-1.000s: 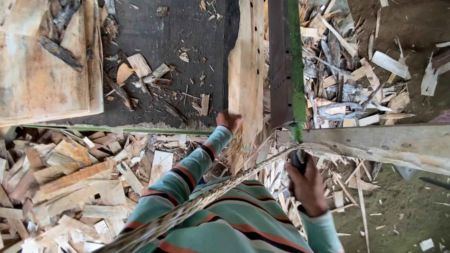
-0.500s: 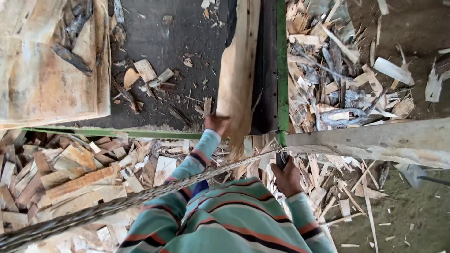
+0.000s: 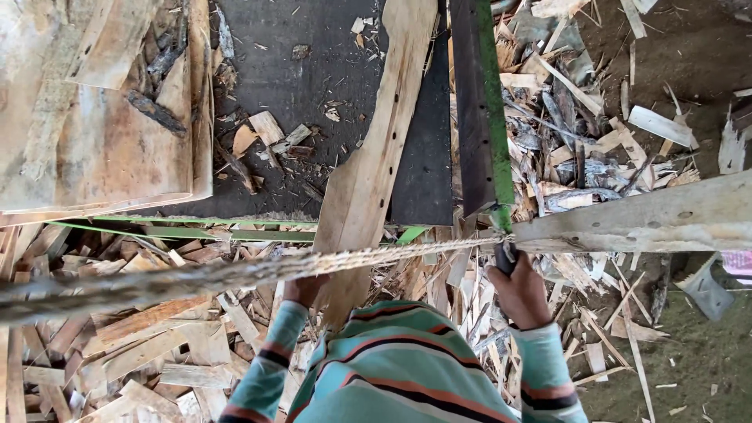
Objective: Trimming and sizing thin pieces of wood bark using a manual lever cutter.
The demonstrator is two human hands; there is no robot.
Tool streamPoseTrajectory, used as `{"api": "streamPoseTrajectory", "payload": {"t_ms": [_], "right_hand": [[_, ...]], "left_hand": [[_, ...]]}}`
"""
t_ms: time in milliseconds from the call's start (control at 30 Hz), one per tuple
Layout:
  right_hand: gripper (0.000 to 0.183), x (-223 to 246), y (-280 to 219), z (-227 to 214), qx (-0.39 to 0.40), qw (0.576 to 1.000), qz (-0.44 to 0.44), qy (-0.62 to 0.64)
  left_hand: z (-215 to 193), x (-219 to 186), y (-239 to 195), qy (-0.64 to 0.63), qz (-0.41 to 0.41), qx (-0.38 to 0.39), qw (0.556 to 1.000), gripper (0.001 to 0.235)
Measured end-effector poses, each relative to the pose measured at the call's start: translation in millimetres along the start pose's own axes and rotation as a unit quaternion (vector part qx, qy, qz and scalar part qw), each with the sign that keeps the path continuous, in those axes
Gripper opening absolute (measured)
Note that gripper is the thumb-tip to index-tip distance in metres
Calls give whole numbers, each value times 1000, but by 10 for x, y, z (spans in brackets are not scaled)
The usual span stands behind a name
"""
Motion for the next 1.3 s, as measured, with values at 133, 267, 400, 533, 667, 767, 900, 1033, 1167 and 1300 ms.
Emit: {"api": "streamPoseTrajectory", "payload": {"t_ms": [133, 267, 400, 533, 667, 767, 900, 1033, 1167, 1300], "right_hand": [[55, 521, -120, -458, -16, 999, -18, -38], [54, 664, -131, -520, -53, 993, -62, -90], [55, 479, -108, -400, -43, 996, -24, -68], [58, 364, -45, -264, -2, 999, 33, -17], [59, 266, -20, -244, -5, 1000, 18, -24], [59, 259, 27, -262, -20, 999, -37, -27], [44, 26, 120, -183, -26, 989, -131, -65], [28, 71, 34, -128, -67, 891, -394, -216], [29, 156, 8, -144, -68, 900, -399, -163], [33, 114, 97, -187, 27, 951, -199, 235]], "left_hand": [[-1046, -1693, -411, 137, -71, -166, 974, 111], [-290, -2152, -193, 253, 11, -82, 964, 113], [274, -2144, 48, 319, -39, 32, 947, 99], [177, -2037, 201, 207, -1, 2, 978, 43], [-515, -2131, 180, 127, 12, -67, 990, 54], [-935, -2163, 191, 45, 20, -90, 995, 41], [-400, -1728, 495, -208, 122, -102, 965, 39], [679, -1138, 853, -406, 102, -45, 907, 34], [1271, -832, 814, -498, -13, 65, 865, 32], [764, -1350, 391, -445, 18, 161, 881, 48]]}}
Point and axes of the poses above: each hand's wrist, its own y-axis towards the middle knuckle, its own z-axis out of the palm, x = y × z, the point moved 6 cm from there along y, towards the middle knuckle, and after that the axes turned 7 degrees about -z, right-handed, at the moved point
